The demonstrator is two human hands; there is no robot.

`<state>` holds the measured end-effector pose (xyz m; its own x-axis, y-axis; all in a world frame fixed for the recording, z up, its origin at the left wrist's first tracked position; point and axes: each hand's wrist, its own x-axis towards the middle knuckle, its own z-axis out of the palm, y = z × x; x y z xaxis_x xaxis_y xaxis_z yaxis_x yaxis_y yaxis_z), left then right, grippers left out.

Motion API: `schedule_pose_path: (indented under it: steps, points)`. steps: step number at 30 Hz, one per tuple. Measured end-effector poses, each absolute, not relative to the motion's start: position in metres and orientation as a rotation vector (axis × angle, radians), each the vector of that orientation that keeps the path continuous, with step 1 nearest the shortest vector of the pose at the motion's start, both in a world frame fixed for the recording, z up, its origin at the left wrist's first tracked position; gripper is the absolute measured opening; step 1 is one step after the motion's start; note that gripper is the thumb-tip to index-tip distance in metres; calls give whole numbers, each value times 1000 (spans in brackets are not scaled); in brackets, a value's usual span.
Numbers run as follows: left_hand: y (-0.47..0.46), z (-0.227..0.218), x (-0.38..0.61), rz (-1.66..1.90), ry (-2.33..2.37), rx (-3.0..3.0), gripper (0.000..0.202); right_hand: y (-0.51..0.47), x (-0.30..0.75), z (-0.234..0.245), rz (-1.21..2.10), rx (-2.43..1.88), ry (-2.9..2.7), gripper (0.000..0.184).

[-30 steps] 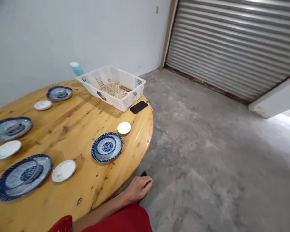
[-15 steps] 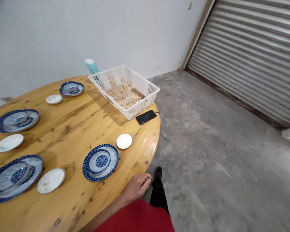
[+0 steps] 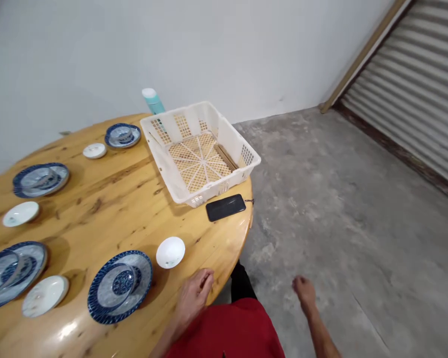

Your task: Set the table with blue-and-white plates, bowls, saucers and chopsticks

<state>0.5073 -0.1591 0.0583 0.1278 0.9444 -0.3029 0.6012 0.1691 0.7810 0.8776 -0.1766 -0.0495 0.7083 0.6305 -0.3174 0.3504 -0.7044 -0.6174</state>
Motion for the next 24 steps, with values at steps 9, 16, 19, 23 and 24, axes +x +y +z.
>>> schedule_pose_path:
  steps: [9,16,19,23,24]
  points:
    - [-130,58,540,555,1805,1510,32,146,880,119,427,-1531,-1071,38]
    - [-153,47,515,674,2022,1252,34,265,730,188,441,-1431,-2138,37]
    - [-164,40,511,727,2080,1162,36,310,687,163,397,-1694,-2512,37]
    - [-177,26,512,774,2160,1083,36,340,655,114,379,-1919,-2796,41]
    - [-179,23,512,787,2173,1068,37,342,651,103,365,-1907,-2837,42]
